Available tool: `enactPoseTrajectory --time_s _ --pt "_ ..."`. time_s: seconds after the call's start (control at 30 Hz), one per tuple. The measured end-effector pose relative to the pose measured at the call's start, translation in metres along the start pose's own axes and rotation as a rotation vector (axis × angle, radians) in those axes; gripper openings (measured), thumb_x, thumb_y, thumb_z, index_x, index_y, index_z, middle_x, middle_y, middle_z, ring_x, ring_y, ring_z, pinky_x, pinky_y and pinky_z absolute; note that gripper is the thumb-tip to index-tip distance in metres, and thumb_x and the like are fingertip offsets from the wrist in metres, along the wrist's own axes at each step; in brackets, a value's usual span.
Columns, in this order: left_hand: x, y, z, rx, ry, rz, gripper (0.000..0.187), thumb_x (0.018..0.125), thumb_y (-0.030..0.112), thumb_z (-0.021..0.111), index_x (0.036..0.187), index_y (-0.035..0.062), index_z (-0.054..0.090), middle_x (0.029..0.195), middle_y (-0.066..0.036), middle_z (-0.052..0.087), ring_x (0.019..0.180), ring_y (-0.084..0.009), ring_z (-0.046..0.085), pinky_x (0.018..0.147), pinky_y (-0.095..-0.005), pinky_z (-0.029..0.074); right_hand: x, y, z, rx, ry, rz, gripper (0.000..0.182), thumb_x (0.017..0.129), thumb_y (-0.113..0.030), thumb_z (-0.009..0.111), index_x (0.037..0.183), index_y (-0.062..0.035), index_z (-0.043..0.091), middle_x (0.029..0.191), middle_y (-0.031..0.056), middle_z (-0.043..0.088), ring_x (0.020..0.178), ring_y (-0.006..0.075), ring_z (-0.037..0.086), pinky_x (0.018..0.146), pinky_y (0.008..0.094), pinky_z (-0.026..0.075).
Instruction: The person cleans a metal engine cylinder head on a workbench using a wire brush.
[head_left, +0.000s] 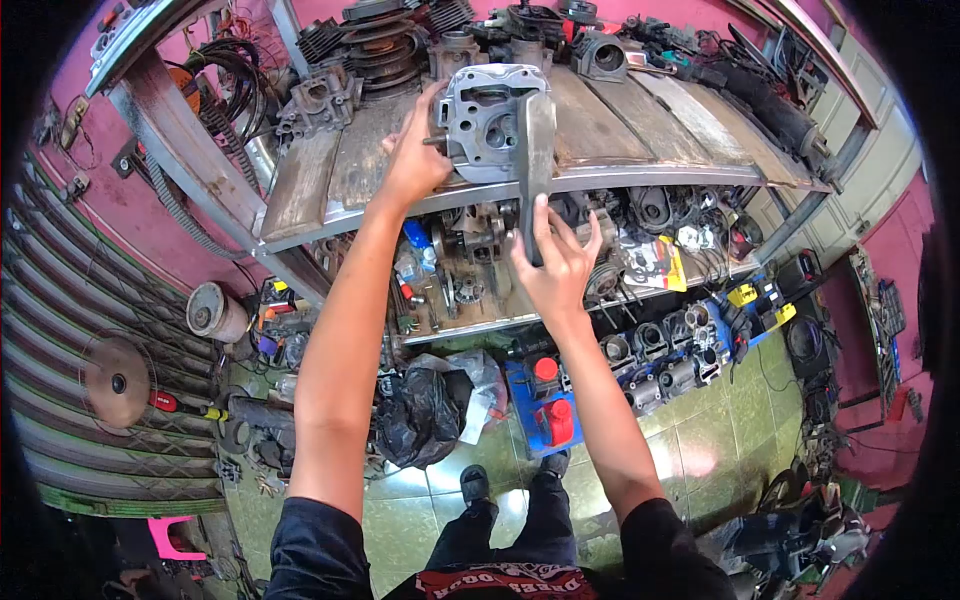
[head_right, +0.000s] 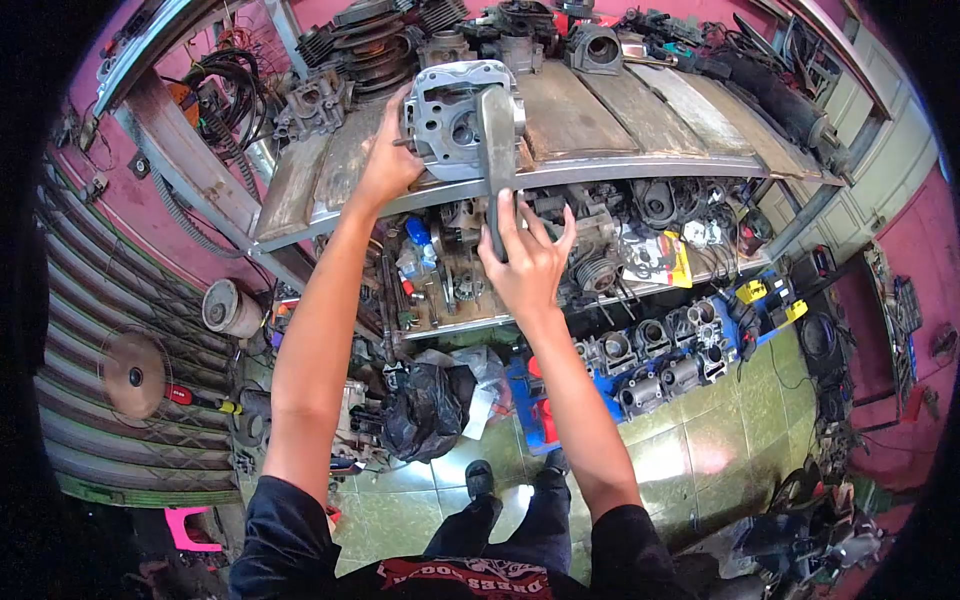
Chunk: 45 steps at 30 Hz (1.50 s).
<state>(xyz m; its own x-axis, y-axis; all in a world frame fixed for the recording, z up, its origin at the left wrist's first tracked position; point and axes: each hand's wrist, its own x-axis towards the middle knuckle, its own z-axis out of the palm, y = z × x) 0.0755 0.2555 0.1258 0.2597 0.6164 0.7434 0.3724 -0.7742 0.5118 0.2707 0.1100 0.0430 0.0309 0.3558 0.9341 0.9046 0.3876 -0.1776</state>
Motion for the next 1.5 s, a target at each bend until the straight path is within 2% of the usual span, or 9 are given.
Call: enactPoseTrajectory --time_s 0.17,0.4,0.5,0.7,0.97,1.17,1.37,1.43,1.5 --pt "-0.008 0.001 -0.007 0.060 0.003 -0.071 0.092 0.071 0.003 0.078 0.154 0.0173 0.041 0.146 -0.015 0.062 0.138 -0.0364 0.056 0.116 -0.0499 0.029 0.019 0.002 -0.006 0.005 0.025 0.037 0.072 0.079 -0.017 0.082 0.147 -0.0077 0.059 0.083 0.0110 0.075 0.103 0.0239 0.074 0.113 0.0617 0.031" --pt "-0.023 0.008 -0.033 -0.165 -0.148 -0.187 0.090 0.077 0.017 0.086 0.154 0.0102 0.042 0.148 -0.019 0.058 0.138 -0.0280 0.055 0.116 -0.0431 0.041 -0.001 0.006 -0.012 0.034 -0.061 -0.013 0.076 0.078 -0.017 0.082 0.149 -0.0087 0.057 0.074 0.0085 0.073 0.103 0.0247 0.074 0.115 0.0633 0.030" --pt "-0.023 0.045 -0.021 -0.221 -0.068 -0.328 0.094 0.080 0.018 0.089 0.157 0.0043 0.037 0.152 -0.021 0.052 0.144 -0.0293 0.047 0.119 -0.0424 0.036 0.019 0.001 -0.010 0.016 -0.037 -0.062 0.077 0.079 -0.016 0.082 0.150 -0.0074 0.056 0.073 0.0082 0.072 0.104 0.0245 0.074 0.114 0.0637 0.031" --pt "-0.023 0.029 0.001 -0.099 0.146 -0.186 0.080 0.080 0.030 0.091 0.145 0.0032 0.052 0.127 -0.018 0.073 0.122 -0.0297 0.069 0.109 -0.0430 0.047 -0.013 -0.001 -0.008 0.050 -0.104 -0.100 0.073 0.080 -0.016 0.081 0.148 -0.0063 0.058 0.072 0.0068 0.071 0.105 0.0253 0.074 0.113 0.0658 0.031" --pt "-0.022 0.017 0.005 0.143 0.173 -0.097 0.078 0.084 0.026 0.088 0.147 -0.0048 0.054 0.160 -0.027 0.044 0.133 -0.0291 0.061 0.110 -0.0401 0.049 0.021 0.003 -0.003 0.005 -0.056 -0.140 0.074 0.080 -0.019 0.080 0.150 -0.0103 0.056 0.070 0.0068 0.071 0.106 0.0257 0.072 0.114 0.0656 0.028" --pt "-0.022 0.019 0.003 0.060 0.138 -0.129 0.079 0.084 0.026 0.088 0.146 -0.0081 0.053 0.161 -0.030 0.040 0.136 -0.0300 0.057 0.110 -0.0413 0.049 -0.009 0.001 -0.002 0.070 -0.097 -0.100 0.075 0.079 -0.018 0.082 0.149 -0.0103 0.057 0.076 0.0063 0.074 0.106 0.0248 0.072 0.114 0.0649 0.029" --pt "-0.022 0.016 0.006 0.032 0.151 -0.113 0.075 0.085 0.019 0.087 0.148 -0.0064 0.053 0.154 -0.026 0.051 0.128 -0.0247 0.062 0.106 -0.0389 0.051 -0.004 0.009 0.006 0.058 -0.059 -0.099 0.074 0.079 -0.017 0.082 0.149 -0.0105 0.058 0.073 0.0040 0.070 0.096 0.0199 0.071 0.109 0.0607 0.034" --pt "-0.021 0.015 0.007 -0.165 0.194 -0.083 0.068 0.082 0.031 0.088 0.141 0.0087 0.064 0.132 -0.023 0.068 0.129 -0.0328 0.064 0.103 -0.0468 0.051 -0.031 0.006 -0.003 0.053 -0.058 -0.072 0.078 0.077 -0.017 0.083 0.150 -0.0103 0.058 0.076 0.0024 0.072 0.089 0.0171 0.071 0.108 0.0573 0.036" --pt "-0.022 0.016 0.005 -0.079 0.219 -0.047 0.066 0.083 0.026 0.088 0.140 0.0053 0.065 0.130 -0.022 0.068 0.121 -0.0293 0.067 0.095 -0.0404 0.056 -0.032 0.010 -0.007 -0.001 -0.066 -0.065 0.078 0.076 -0.017 0.083 0.150 -0.0098 0.058 0.077 0.0016 0.072 0.088 0.0167 0.070 0.108 0.0560 0.036"
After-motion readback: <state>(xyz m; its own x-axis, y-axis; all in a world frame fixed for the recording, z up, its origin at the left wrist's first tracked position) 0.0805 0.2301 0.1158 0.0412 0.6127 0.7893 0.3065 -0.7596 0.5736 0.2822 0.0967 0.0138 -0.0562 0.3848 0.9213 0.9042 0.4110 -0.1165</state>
